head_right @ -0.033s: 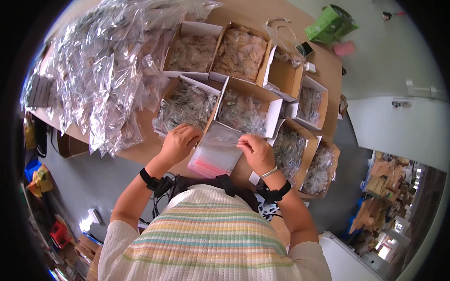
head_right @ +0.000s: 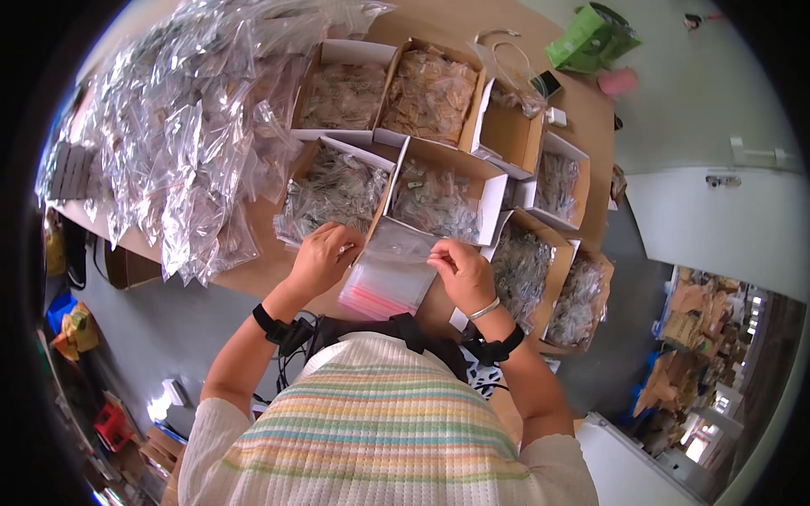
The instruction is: The recorder is sorting small metal hardware components from boxes into plastic bags at a workstation.
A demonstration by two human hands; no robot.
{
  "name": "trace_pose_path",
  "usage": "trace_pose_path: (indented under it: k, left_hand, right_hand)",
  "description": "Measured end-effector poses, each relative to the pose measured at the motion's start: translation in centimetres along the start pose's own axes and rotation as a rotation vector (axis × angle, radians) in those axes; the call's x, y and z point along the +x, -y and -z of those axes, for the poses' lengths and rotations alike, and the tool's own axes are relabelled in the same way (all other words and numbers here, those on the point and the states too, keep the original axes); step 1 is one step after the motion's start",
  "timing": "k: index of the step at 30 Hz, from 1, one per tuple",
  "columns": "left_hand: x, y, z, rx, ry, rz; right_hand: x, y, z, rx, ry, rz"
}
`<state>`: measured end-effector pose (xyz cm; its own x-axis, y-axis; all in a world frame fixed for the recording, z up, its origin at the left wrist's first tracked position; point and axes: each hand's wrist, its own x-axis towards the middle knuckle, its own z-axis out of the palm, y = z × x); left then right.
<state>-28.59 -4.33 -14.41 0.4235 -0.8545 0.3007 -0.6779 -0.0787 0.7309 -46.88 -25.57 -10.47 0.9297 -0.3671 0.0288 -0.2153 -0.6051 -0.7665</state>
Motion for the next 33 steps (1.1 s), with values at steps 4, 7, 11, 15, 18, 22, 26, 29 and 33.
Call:
trace_pose_path:
  k: [4,7,11,15,18,22,26,29,33]
  left_hand:
    - [0.8,-0.9,-1.7,-0.014,0.003,0.097]
    - [1.4,-1.1,-2.4,0.062,0.044,0.038]
    - [2.5,-0.8,-2.5,0.114,0.140,-0.048]
    - [2.7,-0.5,-2.7,0.087,0.121,-0.043]
    - [3.0,-0.4,-3.0,0.030,0.142,-0.003]
    - [3.2,-0.5,-2.9,0.048,0.155,-0.007]
    - [2.8,0.1,-4.5,-0.009,0.131,-0.009]
    - [3.4,-0.8,-4.8,0.028,0.146,0.006]
    - [4.0,-1.1,-5.2,-0.034,0.141,-0.005]
  right_hand:
    - [-1.1,-0.5,-0.4,0.083,-0.064,-0.163]
    - [-0.9,-1.0,-0.5,0.012,-0.014,-0.146]
    - [-0.9,-2.0,-0.3,-0.123,0.046,-0.013]
    - [-0.4,-1.7,-1.0,-0.116,0.043,-0.062]
    - [0.3,-2.1,-1.7,-0.075,0.027,-0.010]
    - [1.1,-2.4,-1.5,-0.125,0.060,0.020]
    - [1.6,-2.4,-2.4,-0.110,0.120,0.071]
    - [2.0,-2.1,-2.8,-0.137,0.112,0.080]
    - [2.6,-1.7,-3.3,-0.119,0.076,0.136]
